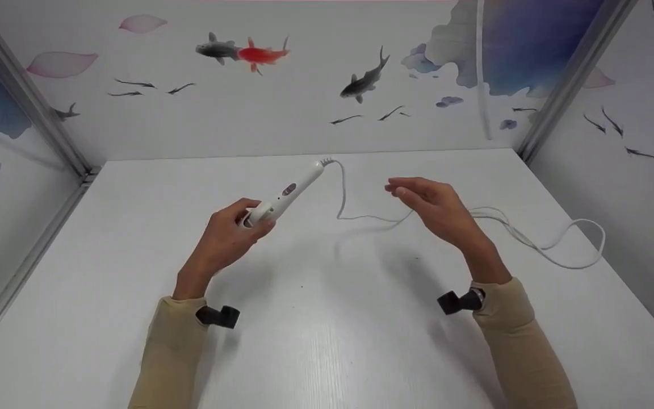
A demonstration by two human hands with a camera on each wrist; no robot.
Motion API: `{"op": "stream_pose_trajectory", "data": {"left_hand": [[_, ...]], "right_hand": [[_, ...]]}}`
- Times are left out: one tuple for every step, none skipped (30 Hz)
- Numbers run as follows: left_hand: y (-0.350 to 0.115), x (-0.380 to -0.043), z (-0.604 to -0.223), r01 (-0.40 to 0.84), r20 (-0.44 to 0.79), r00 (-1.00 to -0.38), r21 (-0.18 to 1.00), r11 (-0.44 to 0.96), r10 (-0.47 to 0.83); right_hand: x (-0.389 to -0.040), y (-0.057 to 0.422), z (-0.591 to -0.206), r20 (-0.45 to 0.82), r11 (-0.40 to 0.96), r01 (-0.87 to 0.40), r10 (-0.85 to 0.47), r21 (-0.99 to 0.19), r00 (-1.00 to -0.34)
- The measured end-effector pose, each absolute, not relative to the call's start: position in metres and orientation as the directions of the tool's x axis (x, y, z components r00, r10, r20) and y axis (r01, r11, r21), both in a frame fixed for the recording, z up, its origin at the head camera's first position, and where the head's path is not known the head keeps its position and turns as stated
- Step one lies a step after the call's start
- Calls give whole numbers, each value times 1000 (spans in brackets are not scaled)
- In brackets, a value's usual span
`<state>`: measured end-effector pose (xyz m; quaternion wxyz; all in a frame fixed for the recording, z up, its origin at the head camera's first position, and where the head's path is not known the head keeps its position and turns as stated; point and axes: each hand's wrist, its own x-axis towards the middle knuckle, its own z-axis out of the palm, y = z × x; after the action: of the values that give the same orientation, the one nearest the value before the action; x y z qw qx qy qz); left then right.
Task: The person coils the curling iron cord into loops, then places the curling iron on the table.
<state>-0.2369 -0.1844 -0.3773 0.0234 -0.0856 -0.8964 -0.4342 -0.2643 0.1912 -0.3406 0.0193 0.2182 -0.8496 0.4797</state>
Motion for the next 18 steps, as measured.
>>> {"op": "stream_pose_trajectory", "data": {"left_hand": [[-183,-237,-377,180,122,-983,773,609,137],[-182,-237,-377,186,125,-982,771,609,142],[-181,-237,-377,193,129,-981,771,607,147],[-181,-237,-376,199,133,-979,769,607,152],[-180,-236,-376,203,135,-978,769,606,157],[-180,-236,-375,208,138,-977,769,605,160],[-180,-236,-375,211,141,-977,769,604,162],[-180,-236,-375,213,142,-976,769,603,163],[-181,-236,-375,215,144,-976,768,603,164],[-181,-236,-375,216,146,-976,769,602,164],[-180,-236,-375,218,148,-975,770,600,165],[-180,-236,-375,221,151,-974,771,597,166],[-180,-236,-376,225,153,-973,773,593,170],[-180,-237,-376,232,156,-972,773,591,177],[-179,-237,-377,236,158,-971,775,586,182],[-178,-237,-377,239,158,-970,777,582,186],[-178,-237,-378,238,156,-970,780,579,188],[-179,-237,-379,234,151,-970,784,576,188]], "right_hand": [[-264,187,-343,232,437,-389,-370,-811,-899],[-264,182,-345,218,434,-387,-388,-814,-895],[-263,178,-348,204,430,-385,-410,-816,-889],[-263,173,-350,185,427,-382,-435,-819,-881],[-264,169,-353,166,427,-382,-461,-820,-872],[-264,164,-355,144,425,-378,-487,-823,-861],[-265,160,-357,123,422,-375,-513,-825,-849],[-265,155,-359,103,417,-371,-540,-830,-835],[-266,151,-361,86,406,-366,-564,-837,-821],[-267,147,-363,74,395,-361,-582,-845,-810],[-268,144,-364,69,382,-359,-597,-852,-799],[-270,141,-366,69,366,-354,-605,-861,-793],[-271,139,-368,71,349,-347,-608,-871,-791],[-272,137,-369,75,332,-339,-609,-880,-790],[-274,137,-371,82,315,-337,-611,-887,-788],[-275,136,-373,86,300,-330,-610,-895,-787],[-276,136,-375,90,284,-323,-611,-903,-787],[-277,135,-377,92,263,-311,-609,-913,-787]]}}
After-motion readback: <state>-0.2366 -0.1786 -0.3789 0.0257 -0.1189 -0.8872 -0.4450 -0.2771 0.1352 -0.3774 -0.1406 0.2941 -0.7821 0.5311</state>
